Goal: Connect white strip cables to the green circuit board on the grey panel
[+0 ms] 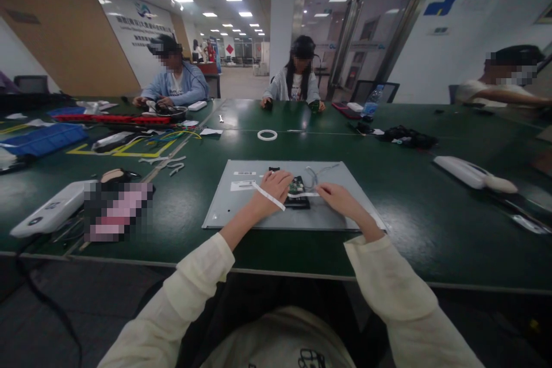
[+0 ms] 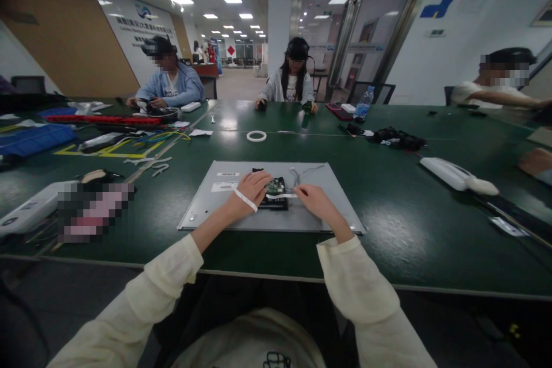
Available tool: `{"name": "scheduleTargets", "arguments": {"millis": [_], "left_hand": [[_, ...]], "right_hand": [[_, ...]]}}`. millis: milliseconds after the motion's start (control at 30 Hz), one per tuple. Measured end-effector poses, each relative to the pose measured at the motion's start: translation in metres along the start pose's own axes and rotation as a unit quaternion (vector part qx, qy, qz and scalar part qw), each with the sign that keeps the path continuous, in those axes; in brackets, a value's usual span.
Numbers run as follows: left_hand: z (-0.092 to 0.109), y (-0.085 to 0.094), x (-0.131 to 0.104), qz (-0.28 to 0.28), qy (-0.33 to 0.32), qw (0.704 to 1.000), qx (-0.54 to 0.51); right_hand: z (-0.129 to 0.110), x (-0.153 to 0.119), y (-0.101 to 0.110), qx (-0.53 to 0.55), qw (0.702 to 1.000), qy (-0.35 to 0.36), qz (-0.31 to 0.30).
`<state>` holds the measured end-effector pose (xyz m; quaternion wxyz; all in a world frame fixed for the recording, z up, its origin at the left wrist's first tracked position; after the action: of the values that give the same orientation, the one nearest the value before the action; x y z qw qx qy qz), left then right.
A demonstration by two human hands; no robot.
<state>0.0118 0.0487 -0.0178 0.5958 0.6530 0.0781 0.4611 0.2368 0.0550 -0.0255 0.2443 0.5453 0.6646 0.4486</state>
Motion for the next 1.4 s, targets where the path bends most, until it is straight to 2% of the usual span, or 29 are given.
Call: {"name": "scheduleTargets", "arguments": {"millis": [167, 400, 567, 733, 1000, 1100, 1233, 1400], "left_hand": [[0.006, -0.002, 0.0, -0.038, -0.088, 0.995, -0.026], [0.009, -0.009, -0.001, -0.101, -0.141, 0.984, -0.05], [0.007, -0.012, -0.002, -0.106, -0.154, 0.98, -0.072], [0.004, -0.014, -0.002, -0.085, -0.165, 0.979, -0.082], [0.007, -0.008, -0.001, -0.099, -0.163, 0.978, -0.087], [0.007, -0.008, -0.001, -0.097, -0.16, 0.979, -0.086], [0.009, -0.007, -0.001, -0.094, -0.171, 0.977, -0.091], [0.011, -0.005, -0.001, -0.11, -0.17, 0.974, -0.1]], "right_hand": [[0.001, -0.003, 0.003, -0.09, 0.995, -0.012, 0.027], [0.004, -0.006, 0.004, -0.169, 0.984, -0.041, 0.026], [0.002, -0.007, 0.0, -0.208, 0.976, -0.052, 0.022], [0.002, -0.009, -0.005, -0.248, 0.966, -0.064, 0.025], [0.0, -0.013, -0.006, -0.271, 0.958, -0.08, 0.049], [-0.003, -0.013, -0.006, -0.276, 0.955, -0.06, 0.087], [-0.012, -0.012, -0.009, -0.264, 0.957, 0.003, 0.118], [-0.013, -0.01, -0.016, -0.247, 0.965, 0.022, 0.087]]}}
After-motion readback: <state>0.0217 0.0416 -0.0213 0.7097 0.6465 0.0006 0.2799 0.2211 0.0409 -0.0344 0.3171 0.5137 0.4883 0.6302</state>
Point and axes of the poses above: each hand's wrist, its own x-axis towards the middle knuckle, its own y-axis out of the back of the hand, z = x × y, the point moved 1 cm from there along x, towards the middle knuckle, and after that the axes turned 2 degrees about -x, right-handed, at the moved point
